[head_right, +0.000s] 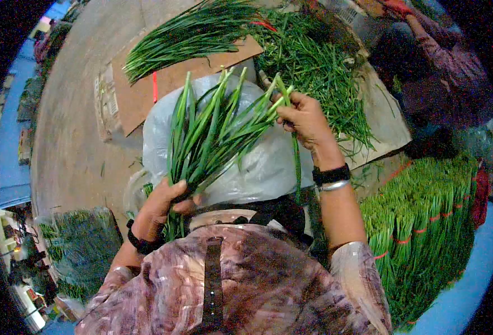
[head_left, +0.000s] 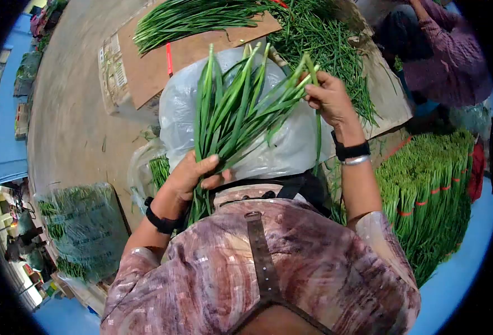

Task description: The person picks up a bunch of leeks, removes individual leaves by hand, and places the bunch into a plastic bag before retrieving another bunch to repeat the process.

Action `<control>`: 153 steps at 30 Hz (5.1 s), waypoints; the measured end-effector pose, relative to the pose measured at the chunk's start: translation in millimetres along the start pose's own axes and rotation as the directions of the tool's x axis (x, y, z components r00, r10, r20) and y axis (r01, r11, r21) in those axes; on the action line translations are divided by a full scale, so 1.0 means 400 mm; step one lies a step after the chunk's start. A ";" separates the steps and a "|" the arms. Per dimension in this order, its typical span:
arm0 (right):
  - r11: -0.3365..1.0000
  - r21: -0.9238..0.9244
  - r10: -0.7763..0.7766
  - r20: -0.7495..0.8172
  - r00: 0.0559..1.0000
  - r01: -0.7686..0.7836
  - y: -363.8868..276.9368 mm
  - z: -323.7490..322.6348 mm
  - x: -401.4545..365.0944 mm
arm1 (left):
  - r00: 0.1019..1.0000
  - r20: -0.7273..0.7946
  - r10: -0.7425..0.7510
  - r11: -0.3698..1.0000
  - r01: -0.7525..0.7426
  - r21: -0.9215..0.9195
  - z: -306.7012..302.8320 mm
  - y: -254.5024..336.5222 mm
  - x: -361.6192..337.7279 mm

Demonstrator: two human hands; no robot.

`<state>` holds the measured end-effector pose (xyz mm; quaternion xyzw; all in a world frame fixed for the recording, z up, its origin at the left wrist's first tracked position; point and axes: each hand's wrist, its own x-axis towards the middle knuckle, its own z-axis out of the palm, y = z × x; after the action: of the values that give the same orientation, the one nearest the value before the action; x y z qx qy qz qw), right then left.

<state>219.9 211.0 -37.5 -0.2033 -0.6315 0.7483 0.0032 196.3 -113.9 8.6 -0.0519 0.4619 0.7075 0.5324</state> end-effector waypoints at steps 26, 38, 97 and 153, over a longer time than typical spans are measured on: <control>0.983 -0.127 0.128 -0.014 0.992 -0.129 0.001 -0.099 0.058 | 0.999 0.013 -0.045 0.997 0.046 -0.068 -0.012 -0.033 0.027; 0.928 -0.354 -0.012 -0.342 0.940 -0.117 -0.038 -0.321 0.121 | 0.996 0.012 -0.091 0.996 0.091 0.010 -0.032 -0.025 0.030; 0.460 0.888 0.012 -0.035 0.999 0.025 0.179 -0.013 0.017 | 0.845 0.341 0.413 -0.442 -0.142 0.886 0.106 -0.043 0.031; 0.997 0.066 -0.052 0.036 0.998 0.049 -0.032 0.100 0.078 | 0.899 0.182 0.398 0.712 -0.179 -0.679 0.011 0.220 0.532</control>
<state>175.7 184.1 -30.0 -0.1730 -0.6116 0.7718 0.0169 36.9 38.8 -56.4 -0.0449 0.1003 0.8966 0.4291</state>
